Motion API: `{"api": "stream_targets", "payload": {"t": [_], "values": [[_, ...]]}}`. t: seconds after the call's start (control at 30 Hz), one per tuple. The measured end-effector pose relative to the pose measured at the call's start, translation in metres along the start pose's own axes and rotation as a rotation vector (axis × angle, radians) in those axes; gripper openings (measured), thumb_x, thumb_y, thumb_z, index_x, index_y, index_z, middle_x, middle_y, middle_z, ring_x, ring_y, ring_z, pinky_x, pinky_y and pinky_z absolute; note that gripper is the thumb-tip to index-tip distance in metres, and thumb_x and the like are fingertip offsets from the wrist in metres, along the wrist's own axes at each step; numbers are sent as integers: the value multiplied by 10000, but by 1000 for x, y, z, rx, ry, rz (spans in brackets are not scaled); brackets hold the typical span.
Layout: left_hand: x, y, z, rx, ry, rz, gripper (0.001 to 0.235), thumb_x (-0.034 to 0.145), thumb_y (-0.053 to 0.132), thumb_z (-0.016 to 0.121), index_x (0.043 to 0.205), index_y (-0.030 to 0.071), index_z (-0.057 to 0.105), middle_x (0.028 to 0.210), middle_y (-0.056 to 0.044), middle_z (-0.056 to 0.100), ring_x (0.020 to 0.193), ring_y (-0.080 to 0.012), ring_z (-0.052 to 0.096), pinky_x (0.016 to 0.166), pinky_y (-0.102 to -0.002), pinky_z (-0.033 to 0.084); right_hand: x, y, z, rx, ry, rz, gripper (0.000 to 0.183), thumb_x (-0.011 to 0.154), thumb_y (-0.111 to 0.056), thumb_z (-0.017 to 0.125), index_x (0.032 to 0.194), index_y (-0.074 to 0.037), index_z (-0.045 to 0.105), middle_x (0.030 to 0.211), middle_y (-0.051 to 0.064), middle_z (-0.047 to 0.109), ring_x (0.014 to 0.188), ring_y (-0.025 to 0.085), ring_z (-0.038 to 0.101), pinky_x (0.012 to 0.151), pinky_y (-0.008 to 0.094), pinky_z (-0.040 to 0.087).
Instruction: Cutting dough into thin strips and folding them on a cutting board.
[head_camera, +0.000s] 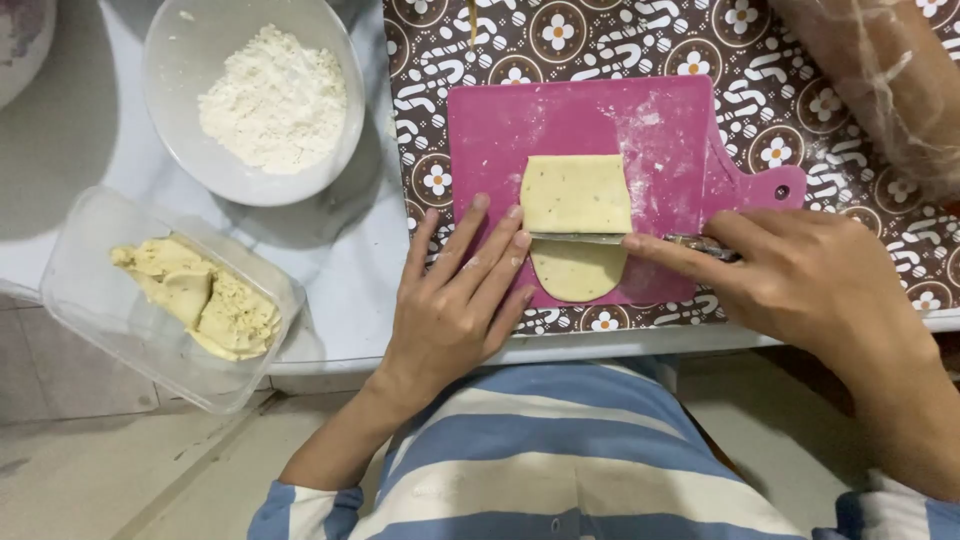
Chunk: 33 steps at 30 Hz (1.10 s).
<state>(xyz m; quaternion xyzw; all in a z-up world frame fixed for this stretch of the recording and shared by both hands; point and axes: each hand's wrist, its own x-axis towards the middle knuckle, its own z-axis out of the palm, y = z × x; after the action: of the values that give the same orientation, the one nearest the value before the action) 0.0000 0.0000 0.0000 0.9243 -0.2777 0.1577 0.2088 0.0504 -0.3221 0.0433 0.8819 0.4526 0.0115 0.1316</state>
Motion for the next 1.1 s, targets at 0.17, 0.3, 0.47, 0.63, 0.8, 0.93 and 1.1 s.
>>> {"api": "stream_targets", "payload": {"t": [0.17,0.3,0.47,0.63,0.8,0.93,1.1], "values": [[3,3,-4,9,-7,6,368,1063,283,655,1321,25,704,1421,-121,651,1371,-373,562,1153,-584,388,-5,6,30,89,33,-6,771,940,-139,660,1566,-509,402,786,-40,596,500,115,517,367,290,466],[1,3,-3,10,-26,-6,386,1067,290,648,1347,26,683,1434,-124,643,1389,-369,545,1164,-587,373,-1,5,23,85,24,-3,787,959,-123,706,1558,-526,393,811,-31,630,499,103,517,345,258,474],[0,3,-3,5,-42,-11,403,1061,298,664,1358,27,669,1442,-124,637,1395,-380,539,1173,-591,368,-3,3,16,48,-11,-6,861,903,-65,660,1581,-503,361,820,-42,642,463,91,500,325,254,460],[1,4,-4,24,-35,-6,406,1060,309,666,1356,31,672,1442,-119,637,1385,-379,553,1167,-592,373,-4,6,29,156,51,0,696,961,-185,637,1544,-502,427,794,-35,578,501,127,525,374,309,483],[-1,4,-4,27,-59,-18,422,1066,320,655,1379,38,657,1463,-121,623,1401,-380,543,1185,-585,345,1,-1,-1,37,16,1,875,895,-14,670,1583,-481,399,769,-35,616,481,111,480,340,275,424],[-1,4,-4,42,-61,-26,431,1072,338,646,1386,43,661,1478,-111,607,1412,-373,528,1188,-584,345,-2,5,23,123,28,-7,839,911,-44,632,1581,-487,387,777,-29,545,495,129,482,354,296,431],[0,4,-3,23,-64,-23,422,1076,318,620,1381,28,650,1468,-131,614,1410,-380,525,1182,-596,356,0,4,10,60,18,-6,813,924,-74,663,1577,-481,403,822,-30,648,512,117,561,346,284,456]]}}
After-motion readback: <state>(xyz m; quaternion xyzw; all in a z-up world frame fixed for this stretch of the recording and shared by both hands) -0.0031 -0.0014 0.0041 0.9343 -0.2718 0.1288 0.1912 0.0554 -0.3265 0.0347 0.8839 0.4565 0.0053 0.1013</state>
